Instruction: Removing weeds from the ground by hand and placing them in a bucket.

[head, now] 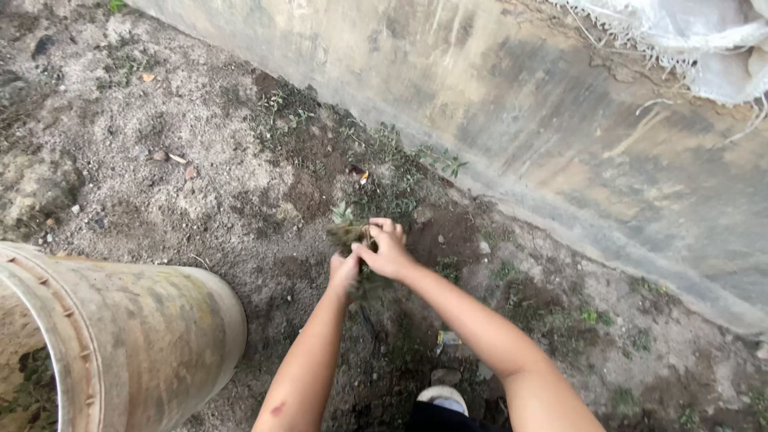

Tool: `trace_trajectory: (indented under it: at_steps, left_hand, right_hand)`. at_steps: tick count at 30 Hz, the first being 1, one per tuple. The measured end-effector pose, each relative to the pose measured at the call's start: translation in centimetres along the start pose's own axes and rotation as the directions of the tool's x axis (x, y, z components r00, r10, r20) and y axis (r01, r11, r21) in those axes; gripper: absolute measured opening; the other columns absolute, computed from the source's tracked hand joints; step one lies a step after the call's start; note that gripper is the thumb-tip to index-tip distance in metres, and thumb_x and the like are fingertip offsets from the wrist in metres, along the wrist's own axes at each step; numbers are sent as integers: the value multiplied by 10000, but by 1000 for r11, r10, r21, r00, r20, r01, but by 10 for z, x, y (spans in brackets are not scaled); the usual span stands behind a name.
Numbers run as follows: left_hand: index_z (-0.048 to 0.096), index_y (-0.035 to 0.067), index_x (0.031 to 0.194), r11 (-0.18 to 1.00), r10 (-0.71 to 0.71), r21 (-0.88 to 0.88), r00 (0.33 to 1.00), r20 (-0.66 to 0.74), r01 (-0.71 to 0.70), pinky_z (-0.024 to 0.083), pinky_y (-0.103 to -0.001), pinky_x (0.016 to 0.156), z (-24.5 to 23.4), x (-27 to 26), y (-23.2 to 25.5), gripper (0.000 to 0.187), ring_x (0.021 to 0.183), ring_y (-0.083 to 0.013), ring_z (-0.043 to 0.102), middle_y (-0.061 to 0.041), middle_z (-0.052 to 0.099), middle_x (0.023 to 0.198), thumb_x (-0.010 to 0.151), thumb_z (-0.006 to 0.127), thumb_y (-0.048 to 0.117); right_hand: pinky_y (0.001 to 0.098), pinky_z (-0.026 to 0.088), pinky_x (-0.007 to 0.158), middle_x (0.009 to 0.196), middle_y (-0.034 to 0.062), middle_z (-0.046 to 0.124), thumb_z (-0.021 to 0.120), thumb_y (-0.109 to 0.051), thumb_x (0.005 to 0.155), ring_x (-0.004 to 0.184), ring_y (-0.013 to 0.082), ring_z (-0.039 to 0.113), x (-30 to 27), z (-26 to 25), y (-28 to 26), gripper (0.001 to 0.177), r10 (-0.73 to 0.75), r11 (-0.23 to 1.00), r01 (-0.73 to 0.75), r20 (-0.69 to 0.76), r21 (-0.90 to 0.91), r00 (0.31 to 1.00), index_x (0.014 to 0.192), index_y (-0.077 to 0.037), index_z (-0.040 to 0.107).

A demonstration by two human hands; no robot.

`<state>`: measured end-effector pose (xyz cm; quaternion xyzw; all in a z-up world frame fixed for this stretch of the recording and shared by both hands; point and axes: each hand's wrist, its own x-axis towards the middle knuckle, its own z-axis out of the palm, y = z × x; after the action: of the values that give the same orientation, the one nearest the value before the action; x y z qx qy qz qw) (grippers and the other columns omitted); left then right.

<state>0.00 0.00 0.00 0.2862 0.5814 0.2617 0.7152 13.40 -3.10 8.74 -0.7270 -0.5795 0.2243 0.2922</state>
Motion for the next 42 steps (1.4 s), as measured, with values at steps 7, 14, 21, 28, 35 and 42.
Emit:
trace_trajectory:
  at_steps: [7, 14, 21, 28, 35, 42]
  left_hand:
    - [619, -48, 1173, 997, -39, -68, 998, -59, 35, 552, -436, 691, -28, 3, 3, 276, 815, -263, 662, -135, 693, 986, 931, 631, 82]
    - [639, -9, 1140, 994, -24, -108, 997, -75, 16, 563, -407, 697, -72, 7, 3, 221, 815, -228, 678, -92, 712, 977, 933, 607, 62]
    - [622, 6, 1133, 990, -70, -133, 992, -108, 55, 563, -425, 640, -98, 0, 8, 203, 774, -236, 663, -97, 689, 959, 939, 586, 52]
    - [591, 7, 1164, 985, -123, -142, 980, -155, 101, 578, -431, 645, -97, -6, 19, 225, 788, -242, 665, -110, 689, 967, 945, 579, 54]
    - [599, 12, 1166, 989, -75, -137, 989, -125, 57, 568, -411, 686, -95, -3, 14, 229, 805, -224, 666, -92, 698, 981, 939, 599, 50]
    - [628, -27, 1155, 999, -45, -30, 988, -148, 41, 537, -405, 658, -106, -2, 5, 218, 777, -204, 636, -92, 681, 964, 961, 619, 72]
  right_hand:
    - [553, 333, 1133, 1370, 248, 528, 691, -484, 871, 1304, 402, 465, 93, -49, 96, 688, 20, 954, -79, -203, -290, 979, 1336, -1, 536]
    - [525, 404, 1050, 1300, 223, 605, 620, -286, 924, 1229, 386, 551, 131, -4, 153, 669, 112, 773, -214, -203, -597, 973, 1479, 29, 418]
    - [540, 555, 779, 1006, 242, 687, 610, -384, 997, 923, 433, 679, 177, 10, 154, 410, 526, 792, -584, -289, -176, 800, 1054, 20, 662]
    - [516, 563, 683, 735, 231, 691, 582, -237, 952, 692, 405, 694, 144, 52, 173, 317, 449, 875, -484, -345, -15, 824, 737, -24, 679]
    - [449, 465, 494, 571, 160, 590, 509, -159, 980, 488, 315, 571, 80, 34, 89, 332, 170, 966, -158, -43, 206, 984, 698, -2, 586]
    - [503, 446, 1074, 1301, 168, 634, 529, -129, 978, 1287, 344, 549, 163, 53, 120, 263, -268, 884, 291, 112, -367, 957, 1199, -23, 623]
